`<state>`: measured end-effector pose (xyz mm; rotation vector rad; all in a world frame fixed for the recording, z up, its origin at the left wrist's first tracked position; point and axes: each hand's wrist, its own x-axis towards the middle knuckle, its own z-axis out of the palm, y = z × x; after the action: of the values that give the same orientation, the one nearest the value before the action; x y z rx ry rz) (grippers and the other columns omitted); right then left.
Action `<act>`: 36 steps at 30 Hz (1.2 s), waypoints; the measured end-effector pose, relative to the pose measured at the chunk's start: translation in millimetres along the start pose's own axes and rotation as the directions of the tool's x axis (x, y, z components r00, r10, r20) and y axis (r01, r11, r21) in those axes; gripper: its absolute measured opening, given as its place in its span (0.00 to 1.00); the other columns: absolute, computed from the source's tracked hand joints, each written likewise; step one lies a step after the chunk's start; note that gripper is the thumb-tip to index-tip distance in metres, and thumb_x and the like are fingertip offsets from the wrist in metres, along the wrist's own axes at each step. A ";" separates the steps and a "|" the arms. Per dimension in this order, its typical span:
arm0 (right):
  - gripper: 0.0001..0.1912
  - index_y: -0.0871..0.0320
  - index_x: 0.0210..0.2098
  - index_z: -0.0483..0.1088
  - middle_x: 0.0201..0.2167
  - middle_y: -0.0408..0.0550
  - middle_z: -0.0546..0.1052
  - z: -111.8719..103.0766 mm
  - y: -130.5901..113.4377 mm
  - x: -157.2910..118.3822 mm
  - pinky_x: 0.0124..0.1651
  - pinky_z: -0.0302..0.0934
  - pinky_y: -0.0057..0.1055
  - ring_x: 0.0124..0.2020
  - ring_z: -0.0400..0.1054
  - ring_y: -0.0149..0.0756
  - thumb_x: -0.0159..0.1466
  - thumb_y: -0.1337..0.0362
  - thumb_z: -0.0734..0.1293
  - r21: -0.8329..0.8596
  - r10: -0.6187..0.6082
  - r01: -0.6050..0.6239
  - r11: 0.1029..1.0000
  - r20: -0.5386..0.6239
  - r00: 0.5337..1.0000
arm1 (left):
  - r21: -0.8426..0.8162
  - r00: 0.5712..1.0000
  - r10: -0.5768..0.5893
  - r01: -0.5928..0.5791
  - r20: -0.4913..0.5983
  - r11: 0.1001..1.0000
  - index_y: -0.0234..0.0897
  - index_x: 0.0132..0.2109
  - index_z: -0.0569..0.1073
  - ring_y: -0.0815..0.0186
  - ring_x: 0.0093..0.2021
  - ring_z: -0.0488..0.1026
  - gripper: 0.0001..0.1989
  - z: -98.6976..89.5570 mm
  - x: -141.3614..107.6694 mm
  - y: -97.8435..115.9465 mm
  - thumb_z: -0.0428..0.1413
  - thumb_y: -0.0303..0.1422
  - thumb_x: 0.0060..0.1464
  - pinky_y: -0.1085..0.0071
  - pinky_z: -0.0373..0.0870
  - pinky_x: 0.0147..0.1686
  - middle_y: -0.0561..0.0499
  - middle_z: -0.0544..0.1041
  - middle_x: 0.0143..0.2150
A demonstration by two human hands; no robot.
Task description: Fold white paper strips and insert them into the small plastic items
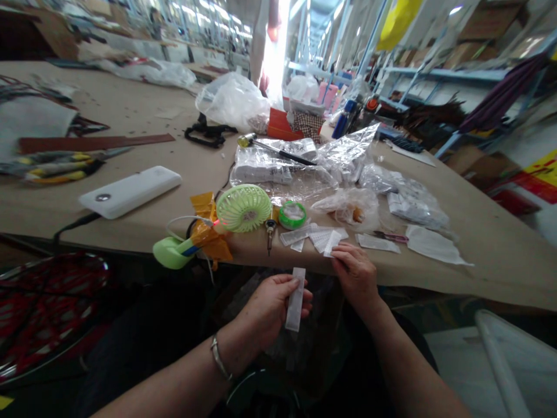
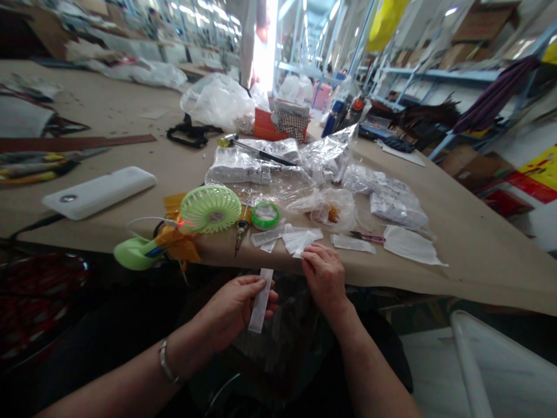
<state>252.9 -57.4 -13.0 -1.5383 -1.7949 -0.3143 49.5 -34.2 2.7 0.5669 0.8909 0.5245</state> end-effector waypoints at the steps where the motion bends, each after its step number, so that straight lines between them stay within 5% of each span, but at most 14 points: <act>1: 0.06 0.55 0.35 0.72 0.37 0.49 0.76 -2.0 -3.7 -0.4 0.49 0.63 0.40 0.45 0.69 0.39 0.62 0.67 0.62 0.050 0.008 -0.007 0.999 -0.027 1.000 | -0.007 1.000 -0.006 0.006 -0.004 1.000 0.29 0.36 0.72 0.68 0.23 0.72 0.06 0.6 -0.5 1.0 0.53 0.29 0.53 0.70 0.71 0.25 0.45 0.76 0.27; 5: 0.07 0.55 0.37 0.71 0.39 0.49 0.76 -8.9 -32.4 -7.4 0.52 0.61 0.42 0.49 0.67 0.40 0.60 0.71 0.64 0.223 -0.163 0.157 0.962 0.009 0.987 | -0.083 0.999 -0.002 0.006 0.050 0.997 0.28 0.35 0.73 0.67 0.24 0.72 0.05 4.1 -3.7 5.9 0.53 0.26 0.52 0.69 0.71 0.26 0.45 0.76 0.28; 10: 0.07 0.56 0.36 0.71 0.38 0.48 0.76 -5.9 -64.3 -20.6 0.52 0.61 0.40 0.50 0.66 0.39 0.61 0.71 0.63 0.297 -0.375 0.319 0.900 0.156 0.914 | -0.183 0.998 0.046 -0.036 0.053 0.983 0.27 0.27 0.74 0.71 0.21 0.70 0.04 6.3 -6.0 6.3 0.54 0.22 0.46 0.76 0.65 0.22 0.47 0.75 0.23; 26: 0.06 0.58 0.36 0.71 0.39 0.48 0.76 -1.2 -68.6 -31.6 0.55 0.61 0.39 0.54 0.63 0.39 0.62 0.71 0.62 0.298 -0.420 0.350 0.888 0.215 0.882 | -0.183 0.995 0.086 -0.074 0.059 0.980 0.27 0.27 0.74 0.71 0.23 0.69 0.05 2.1 -8.9 -3.5 0.61 0.25 0.40 0.77 0.62 0.23 0.47 0.75 0.24; 32: 0.08 0.57 0.40 0.70 0.41 0.47 0.76 -9.7 -73.4 -31.2 0.55 0.62 0.39 0.54 0.62 0.40 0.62 0.71 0.63 0.302 -0.390 0.318 0.899 0.220 0.894 | -0.151 0.998 0.059 -0.055 0.026 0.987 0.27 0.30 0.74 0.72 0.21 0.69 0.02 4.0 -6.4 -6.3 0.57 0.23 0.46 0.78 0.63 0.21 0.47 0.75 0.25; 36: 0.17 0.57 0.51 0.64 0.46 0.51 0.73 -22.0 -42.1 -26.0 0.55 0.61 0.43 0.54 0.61 0.43 0.62 0.66 0.63 0.160 -0.244 0.216 0.963 0.180 0.953 | -0.055 0.999 -0.018 0.016 -0.039 0.998 0.29 0.35 0.72 0.69 0.22 0.72 0.04 3.6 -3.5 -6.0 0.55 0.26 0.52 0.73 0.69 0.24 0.46 0.76 0.26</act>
<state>222.1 -100.9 -3.5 -1.3023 -2.1127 -0.1465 51.8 -41.7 2.6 0.5007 0.9159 0.5447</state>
